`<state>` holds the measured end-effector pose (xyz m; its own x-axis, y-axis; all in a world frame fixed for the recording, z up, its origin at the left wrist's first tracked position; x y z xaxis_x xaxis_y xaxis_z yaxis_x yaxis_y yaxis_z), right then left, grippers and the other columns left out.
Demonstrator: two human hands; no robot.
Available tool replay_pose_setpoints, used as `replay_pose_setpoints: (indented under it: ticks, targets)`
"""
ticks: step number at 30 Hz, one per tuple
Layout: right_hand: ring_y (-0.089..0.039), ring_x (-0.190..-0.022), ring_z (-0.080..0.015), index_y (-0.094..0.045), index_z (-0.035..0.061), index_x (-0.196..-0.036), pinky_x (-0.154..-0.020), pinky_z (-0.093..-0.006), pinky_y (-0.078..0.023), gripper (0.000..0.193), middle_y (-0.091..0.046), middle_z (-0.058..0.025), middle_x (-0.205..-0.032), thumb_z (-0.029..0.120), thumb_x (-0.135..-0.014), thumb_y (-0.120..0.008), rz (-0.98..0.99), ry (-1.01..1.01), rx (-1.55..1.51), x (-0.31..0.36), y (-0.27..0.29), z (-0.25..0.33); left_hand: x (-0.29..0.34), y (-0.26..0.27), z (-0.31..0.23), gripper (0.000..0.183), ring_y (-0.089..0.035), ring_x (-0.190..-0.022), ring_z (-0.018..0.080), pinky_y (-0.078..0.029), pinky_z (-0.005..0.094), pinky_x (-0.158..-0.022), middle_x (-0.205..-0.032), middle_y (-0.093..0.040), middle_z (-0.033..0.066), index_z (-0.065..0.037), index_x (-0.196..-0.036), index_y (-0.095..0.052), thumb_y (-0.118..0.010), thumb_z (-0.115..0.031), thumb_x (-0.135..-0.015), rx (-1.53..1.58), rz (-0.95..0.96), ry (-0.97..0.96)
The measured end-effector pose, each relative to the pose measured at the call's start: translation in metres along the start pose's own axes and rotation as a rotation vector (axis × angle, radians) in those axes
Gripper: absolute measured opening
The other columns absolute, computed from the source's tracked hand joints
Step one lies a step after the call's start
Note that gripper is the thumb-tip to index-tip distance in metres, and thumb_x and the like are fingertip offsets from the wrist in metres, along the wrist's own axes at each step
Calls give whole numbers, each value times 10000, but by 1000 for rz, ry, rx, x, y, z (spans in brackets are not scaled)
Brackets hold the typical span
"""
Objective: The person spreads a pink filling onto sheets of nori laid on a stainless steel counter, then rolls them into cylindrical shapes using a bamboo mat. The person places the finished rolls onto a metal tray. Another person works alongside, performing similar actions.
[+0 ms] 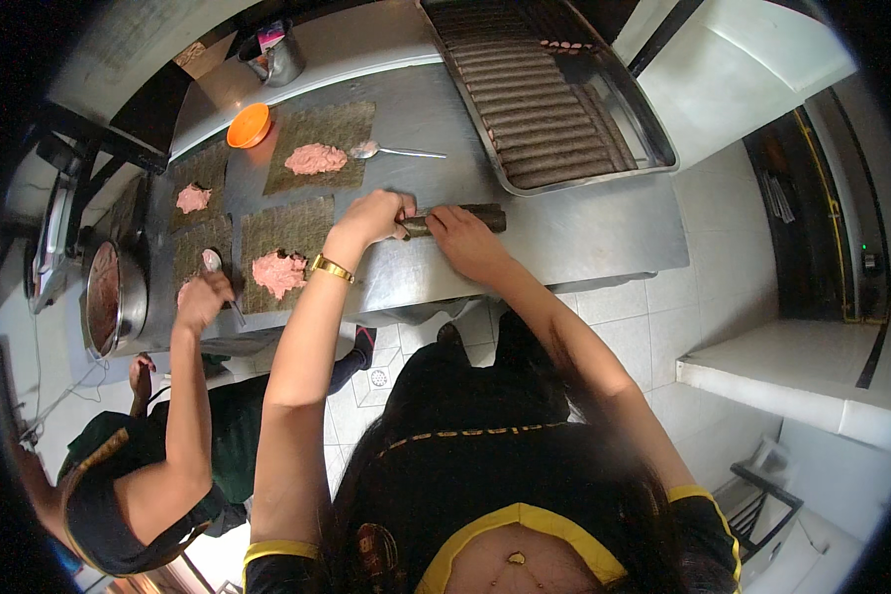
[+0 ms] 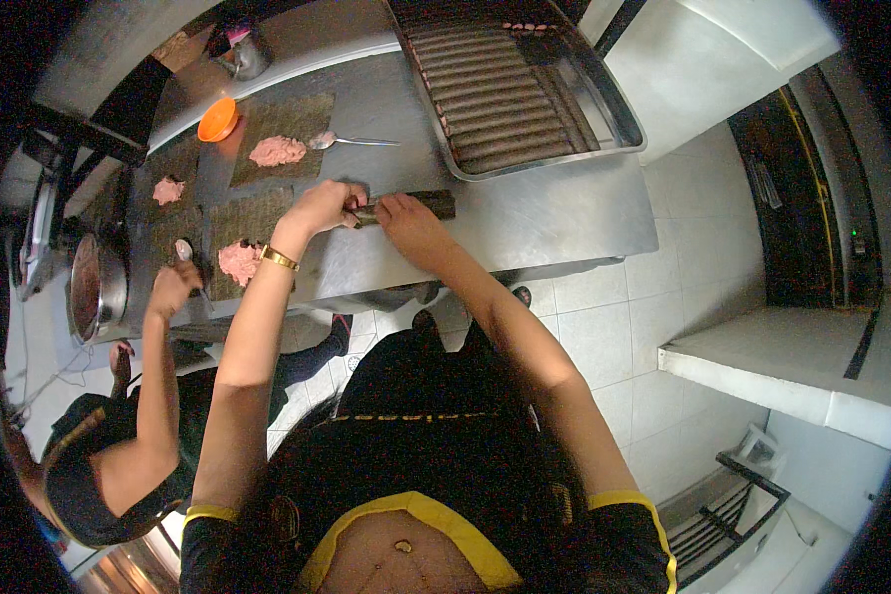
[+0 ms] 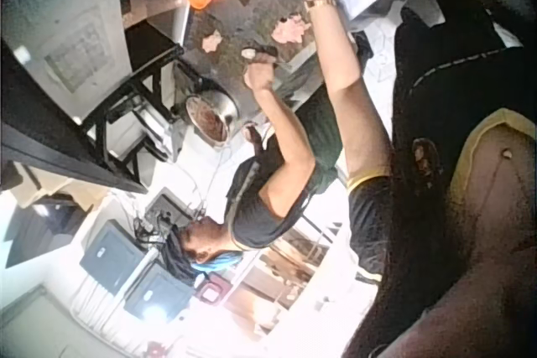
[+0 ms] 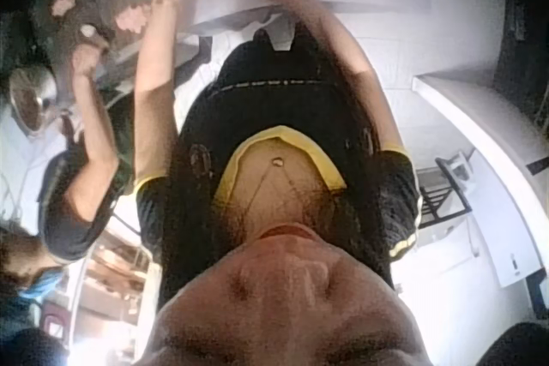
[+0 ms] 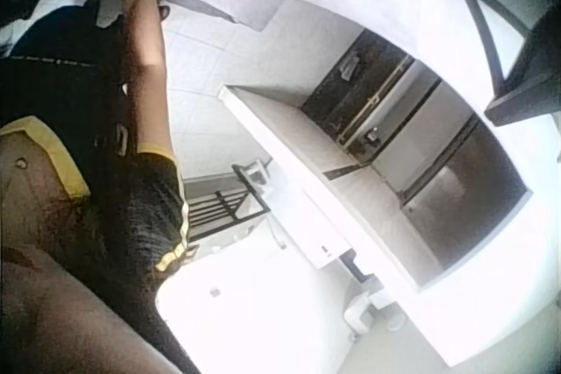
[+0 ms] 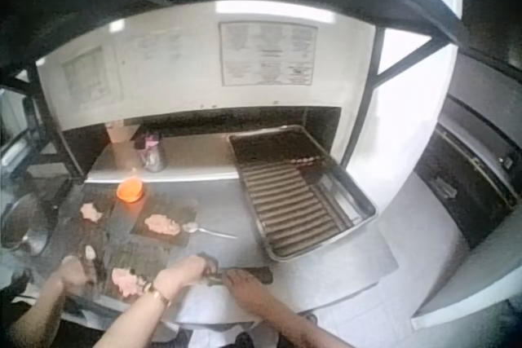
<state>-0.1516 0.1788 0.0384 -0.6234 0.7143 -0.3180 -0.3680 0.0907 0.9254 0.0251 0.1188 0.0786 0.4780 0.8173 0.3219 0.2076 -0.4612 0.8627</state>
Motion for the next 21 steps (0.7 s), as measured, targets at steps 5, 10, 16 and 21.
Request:
replay_pose_setpoints:
  ticks: [5, 10, 16, 21]
  targets:
    - [-565, -1070, -306, -576, -32, -1074, -962, -385, -451, 312, -576, -161, -1081, 108, -798, -532, -7, -36, 21, -4, -6, -3, 17, -2, -18, 432, -642, -967, 310, -529, 426, -787, -1014, -665, 107, -101, -1074, -614, -792, -181, -689, -130, -163, -69]
    - [-569, -1045, -297, -586, -31, -1050, -943, -394, -458, 278, -578, -157, -1057, 108, -822, -511, 17, -53, 30, -9, -7, -3, 25, -14, -27, 408, -637, -959, 327, -539, 433, -795, -1064, -635, 113, -78, -1075, -588, -764, -174, -720, -248, -272, -126]
    - [-572, -1058, -294, -596, -30, -1047, -930, -394, -462, 271, -592, -159, -1056, 114, -834, -508, 92, -118, 67, -7, -6, -7, 21, -18, -25, 306, -658, -883, 330, -543, 427, -751, -1027, -648, 113, -78, -1043, -618, -711, -164, -764, -300, -263, -126]
    - [-568, -1069, -305, -601, -26, -1062, -923, -397, -462, 275, -596, -174, -1089, 87, -830, -505, 54, -251, 89, 14, -1, -22, 21, -22, -19, 325, -661, -877, 326, -539, 428, -751, -1070, -657, 112, -108, -1090, -640, -691, -157, -773, -289, -274, -142]
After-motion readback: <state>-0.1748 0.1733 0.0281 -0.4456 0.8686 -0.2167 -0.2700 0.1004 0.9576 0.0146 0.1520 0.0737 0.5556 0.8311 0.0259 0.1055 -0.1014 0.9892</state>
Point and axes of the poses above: each hand's wrist, its own x-axis away from the middle knuckle, its own y-axis out of the back of the hand, z = x × y, the point moved 2 cm from there along -x, towards the middle knuckle
